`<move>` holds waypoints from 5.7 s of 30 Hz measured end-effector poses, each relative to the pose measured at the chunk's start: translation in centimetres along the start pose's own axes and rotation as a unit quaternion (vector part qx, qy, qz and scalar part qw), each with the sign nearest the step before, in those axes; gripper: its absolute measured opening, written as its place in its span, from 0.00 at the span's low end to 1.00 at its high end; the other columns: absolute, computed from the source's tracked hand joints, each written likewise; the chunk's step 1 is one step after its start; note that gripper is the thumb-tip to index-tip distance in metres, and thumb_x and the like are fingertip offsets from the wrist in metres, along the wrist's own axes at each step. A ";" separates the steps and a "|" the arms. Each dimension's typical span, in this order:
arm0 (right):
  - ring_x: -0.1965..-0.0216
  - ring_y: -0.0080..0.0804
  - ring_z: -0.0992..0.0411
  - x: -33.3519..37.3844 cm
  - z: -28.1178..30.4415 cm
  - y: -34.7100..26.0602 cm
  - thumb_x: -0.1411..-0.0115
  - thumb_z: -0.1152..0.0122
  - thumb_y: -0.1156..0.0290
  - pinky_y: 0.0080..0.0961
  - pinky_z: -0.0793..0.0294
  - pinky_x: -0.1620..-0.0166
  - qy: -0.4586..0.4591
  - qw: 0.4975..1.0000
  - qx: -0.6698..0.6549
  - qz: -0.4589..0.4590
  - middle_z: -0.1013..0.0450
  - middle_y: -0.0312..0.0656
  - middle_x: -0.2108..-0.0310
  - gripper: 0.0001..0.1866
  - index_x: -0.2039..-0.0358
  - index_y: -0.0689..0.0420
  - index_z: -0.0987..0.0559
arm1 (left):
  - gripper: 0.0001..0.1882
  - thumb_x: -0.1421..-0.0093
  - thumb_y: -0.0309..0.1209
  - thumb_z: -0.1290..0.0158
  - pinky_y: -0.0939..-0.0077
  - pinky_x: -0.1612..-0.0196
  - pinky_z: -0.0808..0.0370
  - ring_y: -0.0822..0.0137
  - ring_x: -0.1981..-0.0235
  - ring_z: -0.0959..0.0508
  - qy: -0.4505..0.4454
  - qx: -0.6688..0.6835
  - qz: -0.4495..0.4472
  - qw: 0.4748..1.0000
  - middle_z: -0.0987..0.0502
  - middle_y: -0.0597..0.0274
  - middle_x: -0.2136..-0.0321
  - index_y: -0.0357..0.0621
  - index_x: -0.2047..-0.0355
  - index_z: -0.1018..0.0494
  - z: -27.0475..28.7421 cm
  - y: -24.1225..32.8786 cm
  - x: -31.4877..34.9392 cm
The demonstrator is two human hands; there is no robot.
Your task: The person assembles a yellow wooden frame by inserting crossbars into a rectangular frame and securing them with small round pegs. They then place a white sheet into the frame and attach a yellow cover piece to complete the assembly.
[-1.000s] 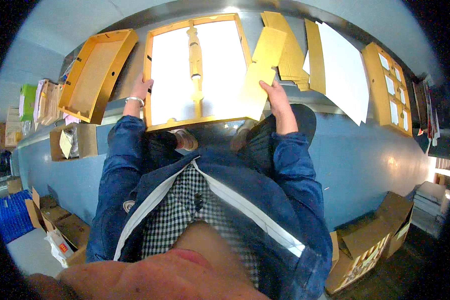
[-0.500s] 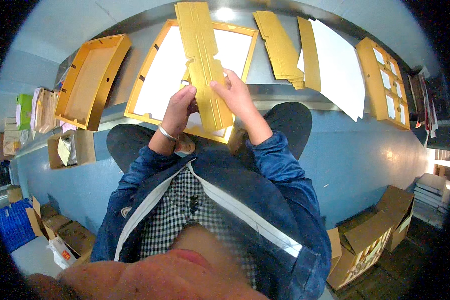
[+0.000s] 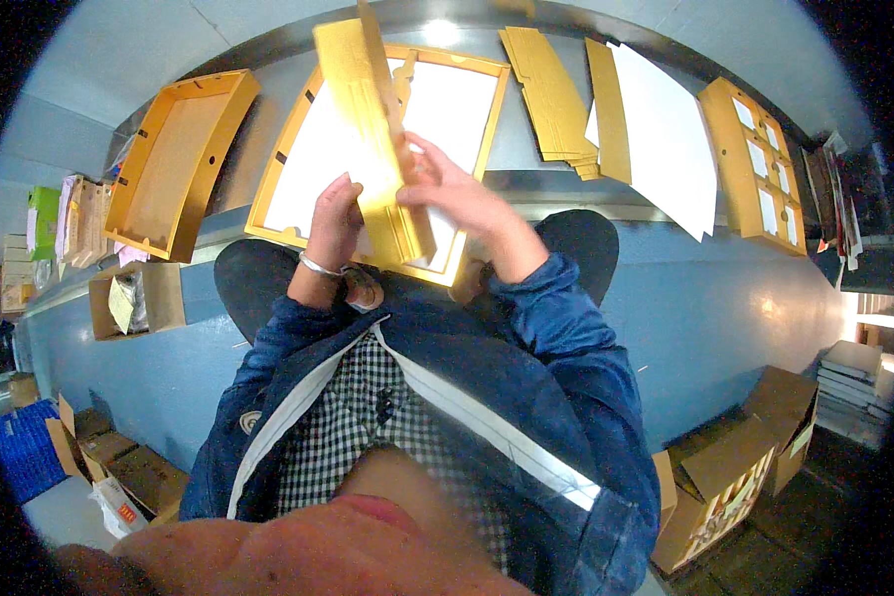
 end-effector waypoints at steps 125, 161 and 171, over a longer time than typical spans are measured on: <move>0.60 0.37 0.24 2.1 -5.5 -9.5 0.53 0.24 0.70 0.44 0.34 0.41 -0.017 0.601 0.756 0.257 0.23 0.40 0.68 0.15 0.65 0.55 0.19 | 0.08 0.42 0.32 0.40 0.61 0.67 0.23 0.50 0.70 0.20 -0.113 -0.749 -0.258 0.600 0.21 0.50 0.74 0.42 0.70 0.26 -1.8 15.9 8.6; 0.52 0.50 0.23 -4.1 -8.6 -8.7 0.45 0.30 0.53 0.40 0.24 0.49 -0.082 0.716 0.660 0.215 0.23 0.55 0.52 0.31 0.46 0.60 0.23 | 0.06 0.43 0.31 0.42 0.59 0.64 0.23 0.52 0.65 0.20 -0.136 -0.755 -0.235 0.597 0.20 0.56 0.70 0.47 0.66 0.24 4.2 11.6 1.4; 0.66 0.48 0.19 -17.2 -12.8 1.3 0.41 0.48 0.73 0.38 0.20 0.61 -0.053 0.623 0.755 0.199 0.20 0.53 0.68 0.10 0.65 0.61 0.20 | 0.21 0.44 0.33 0.39 0.61 0.51 0.23 0.48 0.54 0.21 0.088 -0.682 -0.294 0.664 0.18 0.52 0.58 0.47 0.49 0.25 12.7 12.9 -3.0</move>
Point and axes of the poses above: each hand's wrist, its own x-axis away from the middle knuckle, its own z-axis out of the back of the hand, y = z × x, the point moved 10 cm from there along -x, towards the middle knuckle
